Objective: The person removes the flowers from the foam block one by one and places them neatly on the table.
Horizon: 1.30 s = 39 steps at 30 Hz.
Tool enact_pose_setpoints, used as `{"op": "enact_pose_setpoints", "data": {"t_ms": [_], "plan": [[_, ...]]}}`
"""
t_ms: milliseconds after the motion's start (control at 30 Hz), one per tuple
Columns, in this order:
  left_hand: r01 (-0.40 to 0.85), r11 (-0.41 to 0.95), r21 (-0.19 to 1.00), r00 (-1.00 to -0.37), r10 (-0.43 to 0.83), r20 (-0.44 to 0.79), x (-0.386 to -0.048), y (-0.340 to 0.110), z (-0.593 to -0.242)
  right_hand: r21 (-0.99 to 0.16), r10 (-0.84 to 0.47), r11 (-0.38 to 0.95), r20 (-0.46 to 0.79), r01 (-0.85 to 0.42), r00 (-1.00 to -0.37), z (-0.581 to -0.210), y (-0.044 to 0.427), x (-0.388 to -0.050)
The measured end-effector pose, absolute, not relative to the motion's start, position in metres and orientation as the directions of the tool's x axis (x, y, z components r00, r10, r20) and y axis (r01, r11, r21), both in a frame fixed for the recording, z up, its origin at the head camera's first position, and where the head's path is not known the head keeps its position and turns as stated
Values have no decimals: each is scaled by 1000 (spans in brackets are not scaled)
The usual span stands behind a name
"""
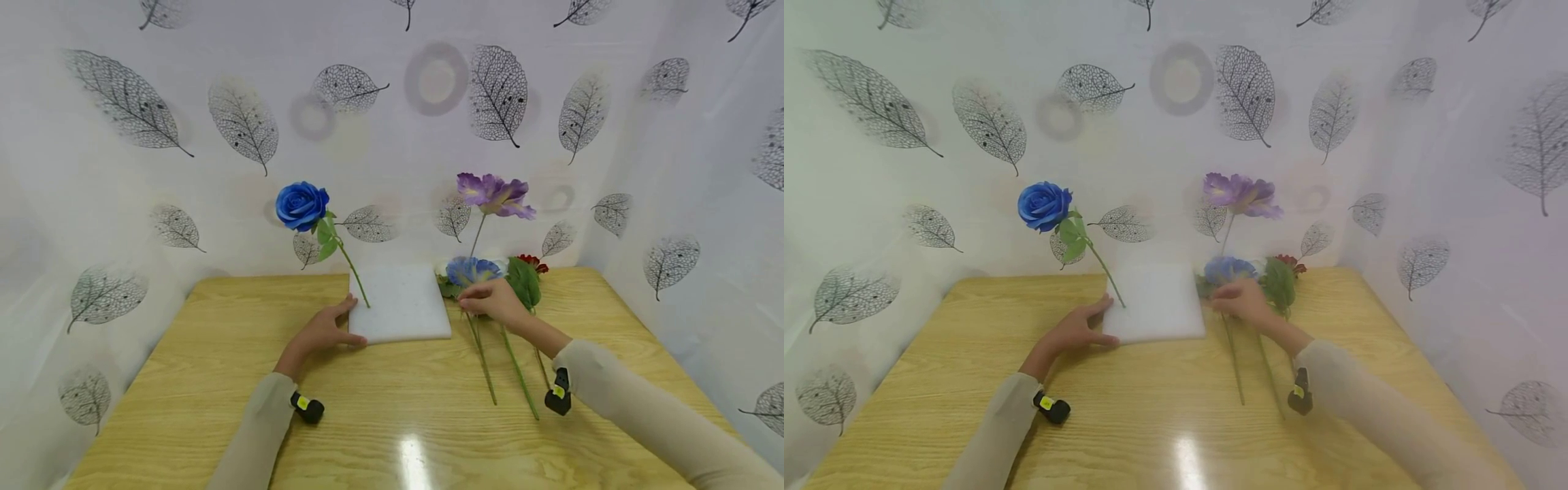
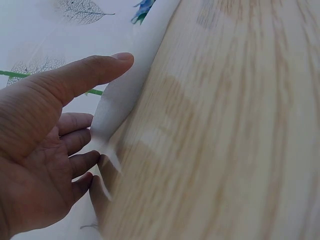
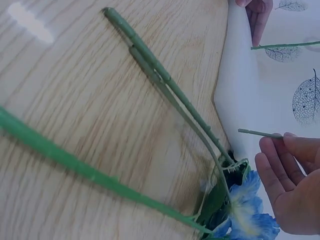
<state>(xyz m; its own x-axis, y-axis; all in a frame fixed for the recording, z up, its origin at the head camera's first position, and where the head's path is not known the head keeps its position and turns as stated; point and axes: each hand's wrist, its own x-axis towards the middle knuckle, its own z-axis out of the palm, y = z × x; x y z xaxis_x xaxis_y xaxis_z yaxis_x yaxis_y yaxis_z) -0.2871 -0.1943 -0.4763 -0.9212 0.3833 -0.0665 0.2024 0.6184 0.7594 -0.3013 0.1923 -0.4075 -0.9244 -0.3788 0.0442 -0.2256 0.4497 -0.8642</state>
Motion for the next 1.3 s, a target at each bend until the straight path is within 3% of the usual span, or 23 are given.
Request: {"op": "enact_pose_setpoints", "data": {"t_ms": [533,1300], "plan": [[179,621,763,-926,369,-83,-287,-194,-475,-880,-371,433,23,-195,-928,-401,225,-300],[190,634,750,-931,360,-68,-287,-192,-475,-816,-327,538,31,-213,-945,-389,256,-299]]}}
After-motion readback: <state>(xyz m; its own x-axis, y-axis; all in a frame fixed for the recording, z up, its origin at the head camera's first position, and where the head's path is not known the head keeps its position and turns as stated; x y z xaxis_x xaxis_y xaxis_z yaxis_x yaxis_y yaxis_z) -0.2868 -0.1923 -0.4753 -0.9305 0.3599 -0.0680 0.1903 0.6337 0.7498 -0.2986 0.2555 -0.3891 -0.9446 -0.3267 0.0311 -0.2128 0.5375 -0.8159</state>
